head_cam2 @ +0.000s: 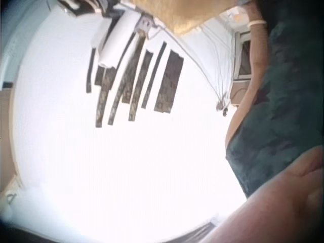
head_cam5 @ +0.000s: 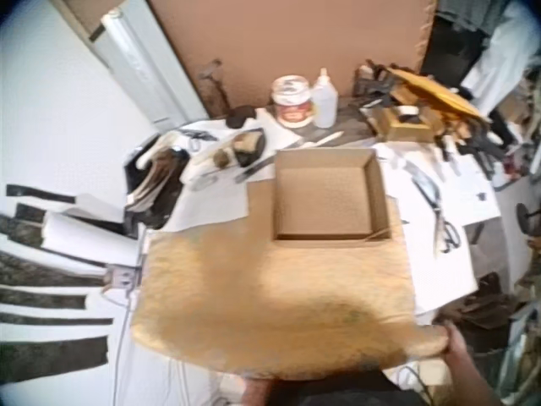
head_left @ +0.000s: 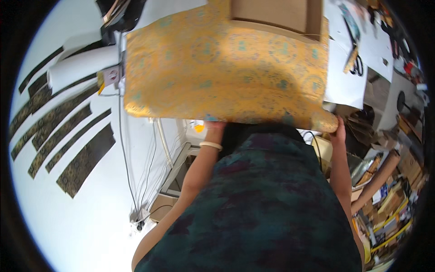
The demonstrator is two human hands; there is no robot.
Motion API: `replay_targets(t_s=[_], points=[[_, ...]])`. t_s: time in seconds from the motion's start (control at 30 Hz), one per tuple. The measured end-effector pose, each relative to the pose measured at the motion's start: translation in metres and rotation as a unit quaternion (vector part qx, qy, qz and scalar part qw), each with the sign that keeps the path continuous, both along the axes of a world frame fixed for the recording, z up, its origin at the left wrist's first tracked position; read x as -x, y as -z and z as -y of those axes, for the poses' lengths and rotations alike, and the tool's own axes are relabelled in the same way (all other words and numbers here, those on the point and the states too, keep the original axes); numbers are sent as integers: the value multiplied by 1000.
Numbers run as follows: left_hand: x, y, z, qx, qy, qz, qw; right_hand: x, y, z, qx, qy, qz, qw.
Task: The person lays a patterned yellow fabric on a worktable, places a cardboard box on it to gauge size, then uses shears to cut a rectangular piece of fabric. The person repeatedly repositions the fabric and box, trims edges, and lifts the cut fabric to check fit.
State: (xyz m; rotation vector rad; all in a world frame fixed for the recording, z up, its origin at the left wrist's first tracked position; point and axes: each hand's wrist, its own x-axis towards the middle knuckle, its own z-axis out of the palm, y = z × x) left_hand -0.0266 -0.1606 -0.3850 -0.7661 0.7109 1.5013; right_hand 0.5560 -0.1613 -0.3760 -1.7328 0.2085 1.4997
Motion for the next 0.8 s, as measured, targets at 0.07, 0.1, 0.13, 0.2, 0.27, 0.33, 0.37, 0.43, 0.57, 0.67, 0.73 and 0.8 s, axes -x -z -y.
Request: replay_targets(t_s=[0.07, 0.1, 0.13, 0.2, 0.27, 0.33, 0.37, 0.43, 0.57, 0.67, 0.73, 0.8], points=[[-3, -6, 0, 21, 6, -19, 1000, -6, 1, -8, 35, -13, 17, 999], [-9, -7, -3, 31, 11, -26, 999, -6, 1, -11, 54, -18, 34, 998], [-11, -10, -5, 31, 6, -23, 999, -6, -2, -16, 58, -28, 24, 998], [-12, -14, -6, 34, -2, -13, 999, -15, 0, -18, 58, -66, -5, 996], [-14, -12, -4, 37, -11, -14, 999, -25, 5, -21, 48, -66, -19, 996], [-14, -12, -4, 45, -21, -6, 999, -24, 6, -22, 50, -66, -17, 996], [-14, -13, -6, 52, -27, 2, 998, -20, 4, -25, 56, -60, -15, 997], [-13, -13, -5, 54, -26, 0, 998, -13, -1, -29, 69, -48, -11, 996], [-15, -5, -1, 43, -14, -7, 999, -12, -11, -32, 75, -89, -12, 993], [-13, -6, -2, 56, -15, 12, 998, -7, -13, -35, 95, -97, 14, 991], [-12, -5, -2, 65, -16, 20, 998, -2, -17, -38, 110, -92, 23, 989], [-12, 0, 2, 71, -15, 22, 997, 4, -22, -43, 119, -106, 39, 986]])
